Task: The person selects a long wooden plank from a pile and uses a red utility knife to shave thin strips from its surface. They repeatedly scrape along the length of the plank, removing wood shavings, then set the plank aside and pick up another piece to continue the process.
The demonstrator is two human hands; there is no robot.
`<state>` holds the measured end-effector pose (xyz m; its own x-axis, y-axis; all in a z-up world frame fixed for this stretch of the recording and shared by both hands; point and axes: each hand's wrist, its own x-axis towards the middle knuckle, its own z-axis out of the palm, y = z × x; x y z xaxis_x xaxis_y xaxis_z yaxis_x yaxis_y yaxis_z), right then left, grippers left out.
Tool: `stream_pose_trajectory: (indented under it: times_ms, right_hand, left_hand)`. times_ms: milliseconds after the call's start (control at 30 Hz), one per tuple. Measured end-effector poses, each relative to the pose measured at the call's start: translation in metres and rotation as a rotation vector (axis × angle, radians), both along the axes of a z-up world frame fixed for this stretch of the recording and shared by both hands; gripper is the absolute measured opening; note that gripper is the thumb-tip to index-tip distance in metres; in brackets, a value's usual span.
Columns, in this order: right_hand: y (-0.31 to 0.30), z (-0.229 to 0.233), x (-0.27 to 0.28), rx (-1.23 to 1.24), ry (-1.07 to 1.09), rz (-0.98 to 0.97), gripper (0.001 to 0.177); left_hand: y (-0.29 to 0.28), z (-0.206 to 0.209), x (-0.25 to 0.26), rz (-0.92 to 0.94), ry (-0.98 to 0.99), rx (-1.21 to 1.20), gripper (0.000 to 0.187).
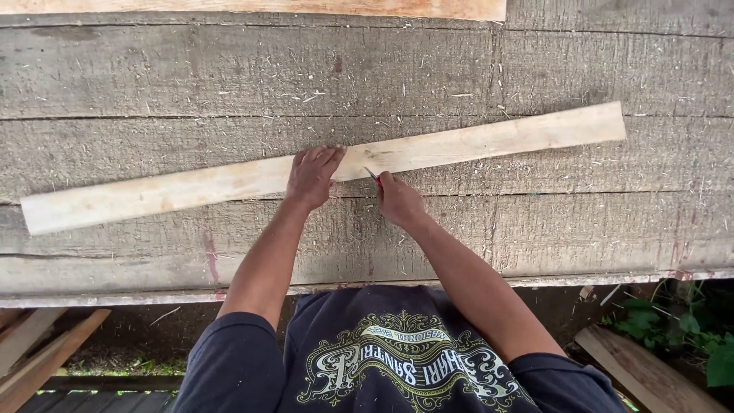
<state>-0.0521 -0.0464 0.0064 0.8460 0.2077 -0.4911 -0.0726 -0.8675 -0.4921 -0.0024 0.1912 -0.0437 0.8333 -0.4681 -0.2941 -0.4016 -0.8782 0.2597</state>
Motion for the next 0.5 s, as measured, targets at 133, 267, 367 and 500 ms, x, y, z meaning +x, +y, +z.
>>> stream_pose_trajectory:
  times_ms: [133,267,367,500]
  right_hand:
    - [0.010,0.006,0.002,-0.004,-0.022,0.034,0.020]
    - [0.013,0.001,0.002,-0.023,-0.010,0.034,0.024]
    - [0.020,0.004,0.006,-0.019,0.005,0.041,0.026]
    - [0.034,-0.002,0.013,-0.010,0.030,0.042,0.027]
  left_hand:
    - [-0.005,0.043,-0.002,0.036,0.029,-0.010,0.086]
    - [0.005,0.034,-0.008,0.387,0.002,-0.033,0.082]
    - [0.017,0.015,-0.018,0.413,-0.013,-0.005,0.078]
    - [0.024,-0.013,-0.025,0.411,0.014,-0.001,0.071]
